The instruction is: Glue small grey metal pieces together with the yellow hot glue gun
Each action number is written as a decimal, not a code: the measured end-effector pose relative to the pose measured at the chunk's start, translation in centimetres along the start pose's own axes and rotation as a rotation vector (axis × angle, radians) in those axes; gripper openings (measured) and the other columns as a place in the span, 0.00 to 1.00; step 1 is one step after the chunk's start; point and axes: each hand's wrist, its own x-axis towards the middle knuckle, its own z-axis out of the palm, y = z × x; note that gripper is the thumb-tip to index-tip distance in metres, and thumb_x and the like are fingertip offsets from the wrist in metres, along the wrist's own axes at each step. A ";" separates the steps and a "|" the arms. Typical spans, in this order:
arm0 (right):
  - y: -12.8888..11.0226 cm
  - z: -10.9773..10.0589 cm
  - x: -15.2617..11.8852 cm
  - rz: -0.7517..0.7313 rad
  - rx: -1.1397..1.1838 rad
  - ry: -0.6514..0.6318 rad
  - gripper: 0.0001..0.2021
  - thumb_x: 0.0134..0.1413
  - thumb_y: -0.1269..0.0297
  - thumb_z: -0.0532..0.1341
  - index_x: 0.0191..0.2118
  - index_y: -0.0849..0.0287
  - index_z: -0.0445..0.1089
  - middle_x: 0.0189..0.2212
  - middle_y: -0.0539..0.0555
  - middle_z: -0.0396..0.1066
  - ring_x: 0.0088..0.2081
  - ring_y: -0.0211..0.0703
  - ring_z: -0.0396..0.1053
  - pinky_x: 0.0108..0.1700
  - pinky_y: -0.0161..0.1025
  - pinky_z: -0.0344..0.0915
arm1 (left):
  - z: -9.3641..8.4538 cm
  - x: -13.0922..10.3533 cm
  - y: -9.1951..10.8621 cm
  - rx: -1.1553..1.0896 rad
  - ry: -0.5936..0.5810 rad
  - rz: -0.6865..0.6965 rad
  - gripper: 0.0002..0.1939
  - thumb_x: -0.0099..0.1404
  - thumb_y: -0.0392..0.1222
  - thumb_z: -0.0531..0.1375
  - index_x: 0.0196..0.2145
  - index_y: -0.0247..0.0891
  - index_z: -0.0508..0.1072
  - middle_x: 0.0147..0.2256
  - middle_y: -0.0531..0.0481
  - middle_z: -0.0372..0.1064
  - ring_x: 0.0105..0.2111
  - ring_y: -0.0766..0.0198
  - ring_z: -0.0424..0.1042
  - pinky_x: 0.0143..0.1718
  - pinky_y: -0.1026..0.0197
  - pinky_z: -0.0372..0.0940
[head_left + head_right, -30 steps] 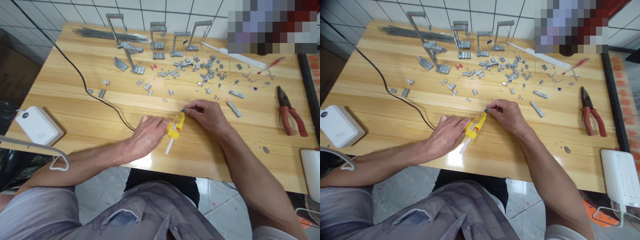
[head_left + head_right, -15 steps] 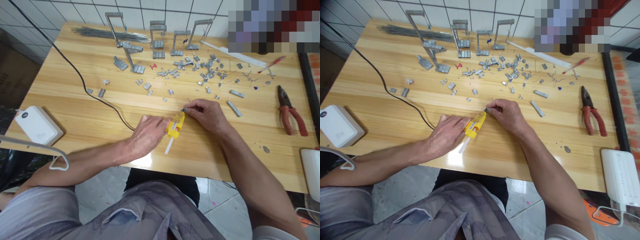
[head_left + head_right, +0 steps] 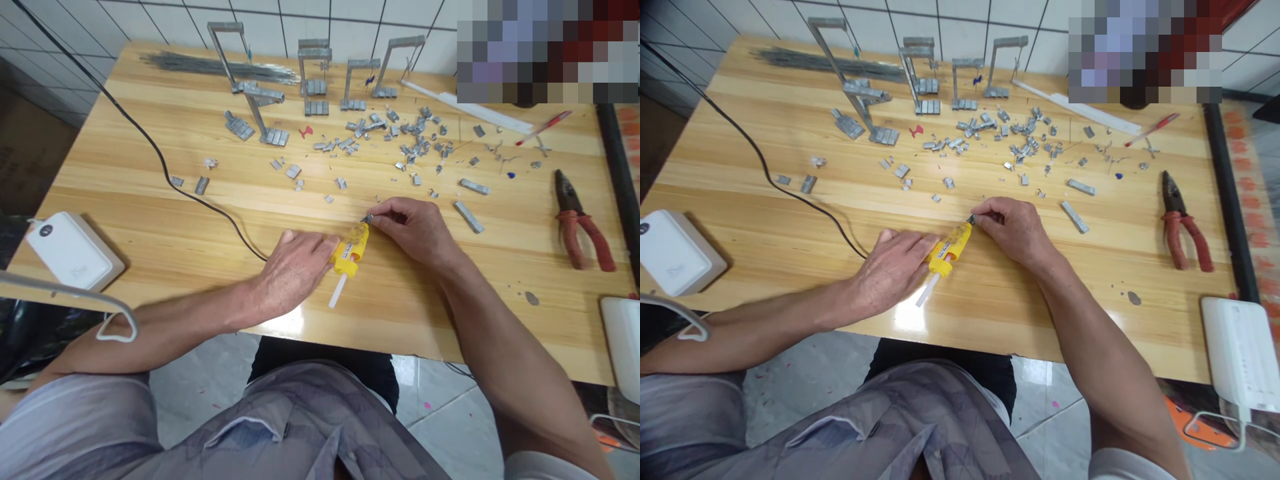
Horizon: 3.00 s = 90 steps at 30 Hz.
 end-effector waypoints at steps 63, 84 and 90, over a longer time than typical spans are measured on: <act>0.1 0.2 0.0 -0.001 0.023 0.010 0.07 0.62 0.61 0.70 0.40 0.53 0.87 0.32 0.52 0.83 0.32 0.43 0.72 0.39 0.43 0.68 | 0.4 -0.6 0.1 -0.020 0.087 0.050 0.17 0.83 0.33 0.54 0.63 0.29 0.74 0.46 0.37 0.83 0.45 0.49 0.82 0.47 0.50 0.65; 0.1 0.1 0.0 0.017 0.010 0.005 0.08 0.63 0.57 0.71 0.41 0.53 0.87 0.33 0.53 0.84 0.32 0.44 0.72 0.38 0.43 0.68 | 0.3 -0.4 0.0 -0.062 0.027 0.024 0.16 0.82 0.33 0.54 0.61 0.34 0.74 0.50 0.37 0.83 0.47 0.50 0.81 0.47 0.50 0.62; -0.1 0.1 0.0 0.013 0.024 0.005 0.08 0.62 0.59 0.70 0.40 0.53 0.88 0.33 0.52 0.84 0.32 0.43 0.71 0.38 0.43 0.67 | 0.3 -0.5 0.2 -0.033 0.018 0.013 0.19 0.81 0.32 0.56 0.65 0.31 0.73 0.48 0.37 0.83 0.47 0.48 0.81 0.49 0.50 0.63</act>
